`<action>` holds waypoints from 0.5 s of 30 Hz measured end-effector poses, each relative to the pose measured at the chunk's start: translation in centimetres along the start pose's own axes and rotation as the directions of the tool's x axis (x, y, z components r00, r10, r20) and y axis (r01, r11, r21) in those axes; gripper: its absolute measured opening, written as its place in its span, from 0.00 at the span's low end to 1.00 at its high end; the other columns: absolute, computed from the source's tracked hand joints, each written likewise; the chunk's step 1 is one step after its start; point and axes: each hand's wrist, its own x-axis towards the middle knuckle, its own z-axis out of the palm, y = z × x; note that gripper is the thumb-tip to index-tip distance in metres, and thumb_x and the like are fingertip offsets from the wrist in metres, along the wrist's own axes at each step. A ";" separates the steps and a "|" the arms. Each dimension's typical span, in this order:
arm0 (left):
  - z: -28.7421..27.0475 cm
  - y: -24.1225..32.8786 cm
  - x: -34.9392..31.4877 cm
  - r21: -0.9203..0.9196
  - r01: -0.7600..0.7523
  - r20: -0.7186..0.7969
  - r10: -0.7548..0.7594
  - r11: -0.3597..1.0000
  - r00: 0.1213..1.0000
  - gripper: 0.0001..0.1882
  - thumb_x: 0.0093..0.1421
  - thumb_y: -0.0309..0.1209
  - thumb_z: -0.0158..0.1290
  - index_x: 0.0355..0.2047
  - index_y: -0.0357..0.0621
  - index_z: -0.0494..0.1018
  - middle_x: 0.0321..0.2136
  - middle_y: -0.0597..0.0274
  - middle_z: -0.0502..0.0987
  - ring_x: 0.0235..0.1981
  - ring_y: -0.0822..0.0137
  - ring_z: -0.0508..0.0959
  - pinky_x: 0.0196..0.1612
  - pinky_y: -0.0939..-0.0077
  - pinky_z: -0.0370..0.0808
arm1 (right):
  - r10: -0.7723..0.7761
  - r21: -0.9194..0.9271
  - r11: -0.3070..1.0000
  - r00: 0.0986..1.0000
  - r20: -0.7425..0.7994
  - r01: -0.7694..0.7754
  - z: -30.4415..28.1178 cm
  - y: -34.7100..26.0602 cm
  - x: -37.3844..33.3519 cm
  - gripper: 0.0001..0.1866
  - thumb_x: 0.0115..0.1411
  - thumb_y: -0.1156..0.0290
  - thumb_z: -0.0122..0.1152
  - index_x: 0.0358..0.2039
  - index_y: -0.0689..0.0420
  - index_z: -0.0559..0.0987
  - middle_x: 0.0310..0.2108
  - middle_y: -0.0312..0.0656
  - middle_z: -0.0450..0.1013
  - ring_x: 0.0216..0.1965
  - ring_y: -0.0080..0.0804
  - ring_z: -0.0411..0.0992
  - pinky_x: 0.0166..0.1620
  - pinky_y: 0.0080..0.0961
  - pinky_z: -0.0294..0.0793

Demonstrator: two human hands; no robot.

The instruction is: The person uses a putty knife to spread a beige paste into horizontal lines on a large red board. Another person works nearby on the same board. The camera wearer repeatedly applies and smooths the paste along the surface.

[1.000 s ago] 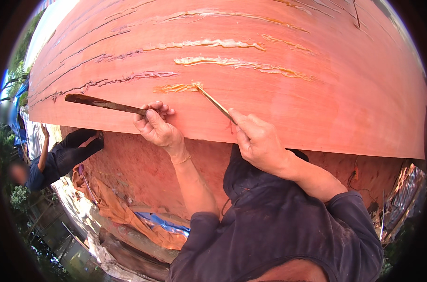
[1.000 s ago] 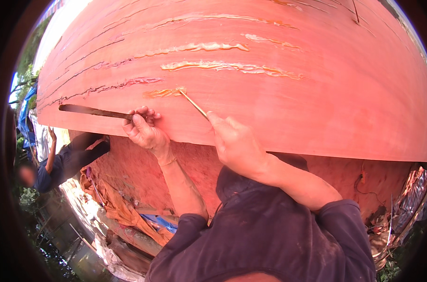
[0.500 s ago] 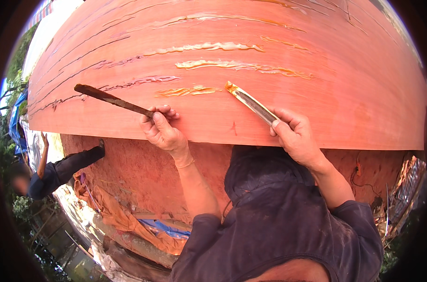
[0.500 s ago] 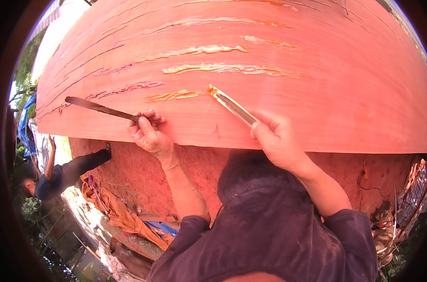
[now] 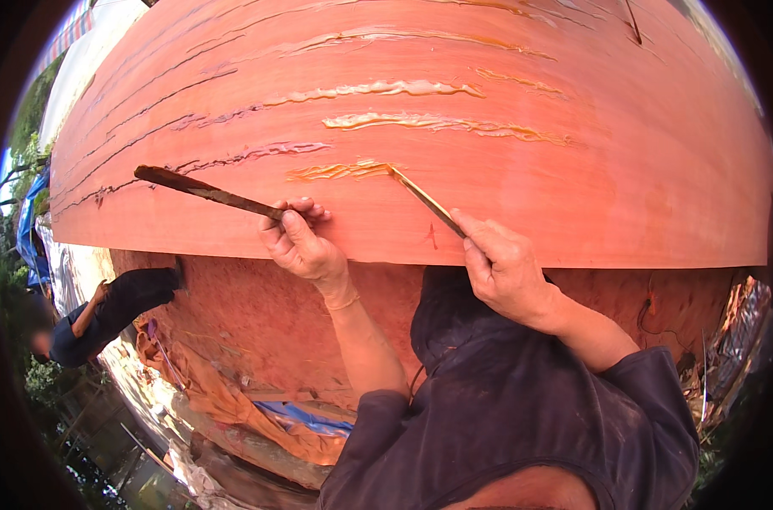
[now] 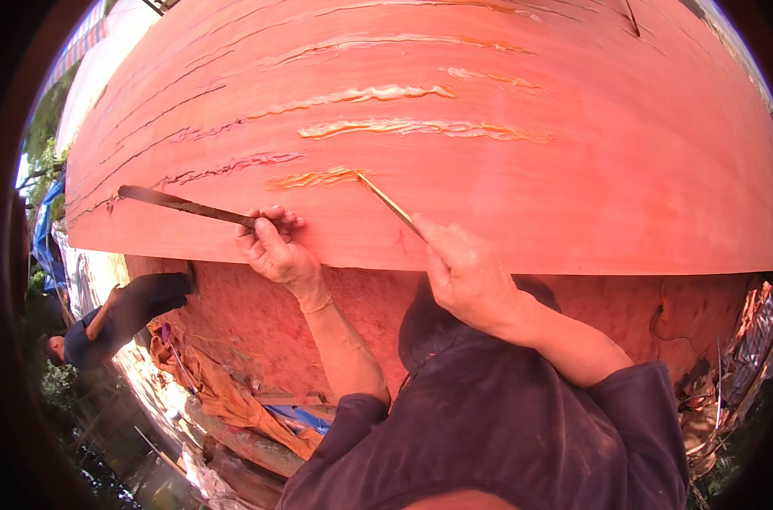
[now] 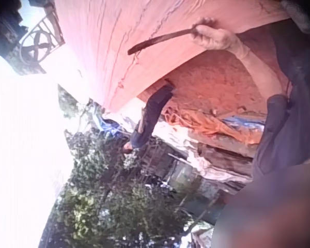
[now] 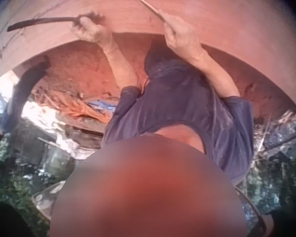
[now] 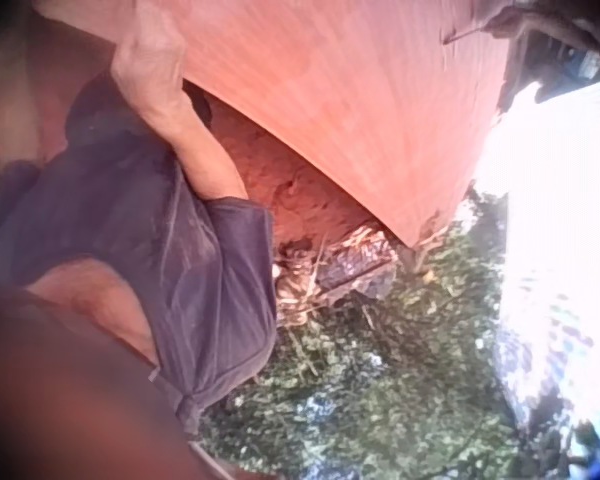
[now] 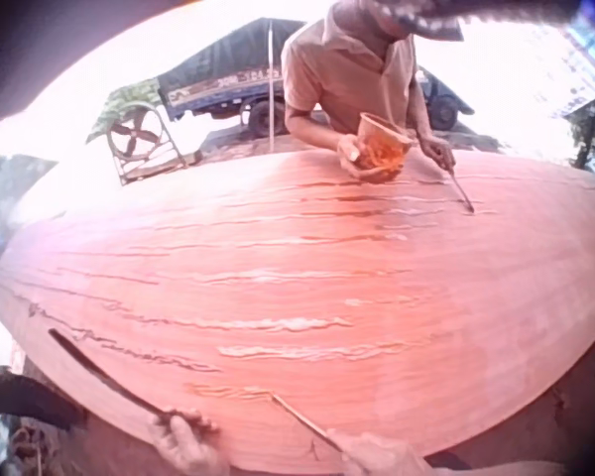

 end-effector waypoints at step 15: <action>0.2 0.1 0.1 0.007 -0.004 0.011 0.004 1.000 1.000 0.09 0.73 0.33 0.47 0.46 0.42 0.68 0.31 0.61 0.76 0.27 0.74 0.74 0.28 0.81 0.75 | -0.369 -0.126 0.877 0.819 0.440 0.464 -5.9 5.5 14.3 0.28 0.53 0.83 0.56 0.53 0.44 0.81 0.31 0.46 0.77 0.35 0.47 0.74 0.38 0.41 0.73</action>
